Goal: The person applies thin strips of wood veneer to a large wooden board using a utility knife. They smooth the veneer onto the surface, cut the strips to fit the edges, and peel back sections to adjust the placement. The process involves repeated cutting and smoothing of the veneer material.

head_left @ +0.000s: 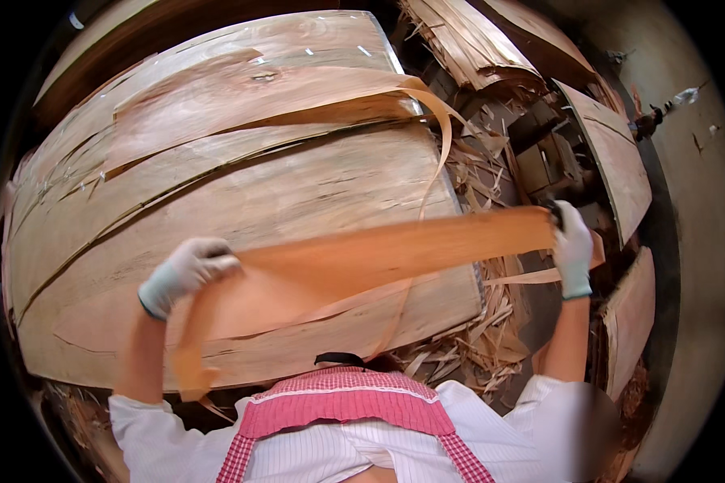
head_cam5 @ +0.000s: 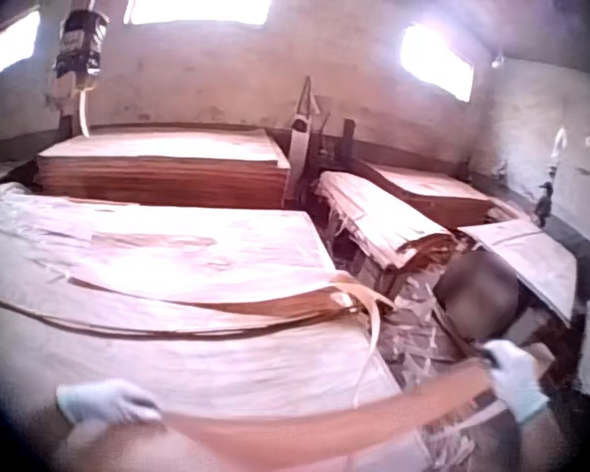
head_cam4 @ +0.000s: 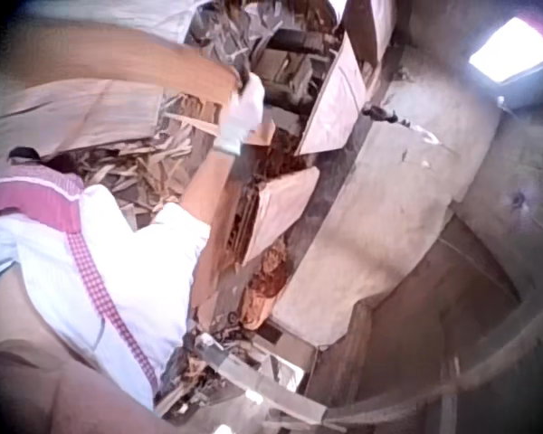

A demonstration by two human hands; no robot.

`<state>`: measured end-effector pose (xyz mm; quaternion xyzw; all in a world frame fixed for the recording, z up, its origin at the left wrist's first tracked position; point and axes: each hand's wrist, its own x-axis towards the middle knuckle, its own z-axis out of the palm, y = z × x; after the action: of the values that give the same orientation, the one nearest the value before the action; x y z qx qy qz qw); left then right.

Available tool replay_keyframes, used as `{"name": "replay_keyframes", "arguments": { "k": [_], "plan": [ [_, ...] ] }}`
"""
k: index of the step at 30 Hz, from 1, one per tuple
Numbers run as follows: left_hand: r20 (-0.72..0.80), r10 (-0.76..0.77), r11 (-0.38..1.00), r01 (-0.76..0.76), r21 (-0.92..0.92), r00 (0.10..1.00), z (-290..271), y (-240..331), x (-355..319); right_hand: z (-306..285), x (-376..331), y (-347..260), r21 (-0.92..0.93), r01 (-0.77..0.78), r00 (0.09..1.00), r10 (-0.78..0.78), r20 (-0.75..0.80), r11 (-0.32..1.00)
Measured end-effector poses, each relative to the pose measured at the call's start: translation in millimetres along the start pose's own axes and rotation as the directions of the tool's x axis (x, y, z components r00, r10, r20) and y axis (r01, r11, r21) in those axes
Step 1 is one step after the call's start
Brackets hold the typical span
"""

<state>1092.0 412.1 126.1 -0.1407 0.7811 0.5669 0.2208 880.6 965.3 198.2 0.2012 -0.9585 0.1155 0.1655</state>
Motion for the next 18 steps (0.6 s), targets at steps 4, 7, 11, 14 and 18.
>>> {"name": "replay_keyframes", "arguments": {
  "k": [4, 7, 11, 14, 18],
  "plan": [
    [-0.128, 0.053, 0.990, -0.035, 0.136, 0.990, -24.8, 19.8, 60.7, 103.1, 65.7, 45.7, 0.073, 0.068, 0.945, -0.088, 0.314, 0.995],
    [-0.285, -0.012, 0.975, 0.074, 0.207, 0.958, -39.5, 27.8, 121.8, 170.8, 107.6, 60.6, 0.016, 0.140, 0.906, -0.135, 0.401, 0.990],
    [-0.414, 0.212, 0.498, 0.267, 0.825, 0.885, -35.6, 26.2, 191.5, 227.5, 145.0, 65.6, -0.031, 0.134, 0.856, -0.101, 0.507, 0.990],
    [-0.520, 0.278, 0.134, 0.503, 0.854, 0.808, 3.1, 3.1, 243.1, 253.5, 151.9, 59.9, -0.053, 0.111, 0.814, -0.060, 0.577, 0.992],
    [-0.215, 0.665, 0.217, 0.091, 0.972, 0.715, 149.9, -1.0, 317.2, 273.4, 154.9, 72.8, -0.026, 0.041, 0.782, -0.016, 0.623, 0.999]
  ]
}}
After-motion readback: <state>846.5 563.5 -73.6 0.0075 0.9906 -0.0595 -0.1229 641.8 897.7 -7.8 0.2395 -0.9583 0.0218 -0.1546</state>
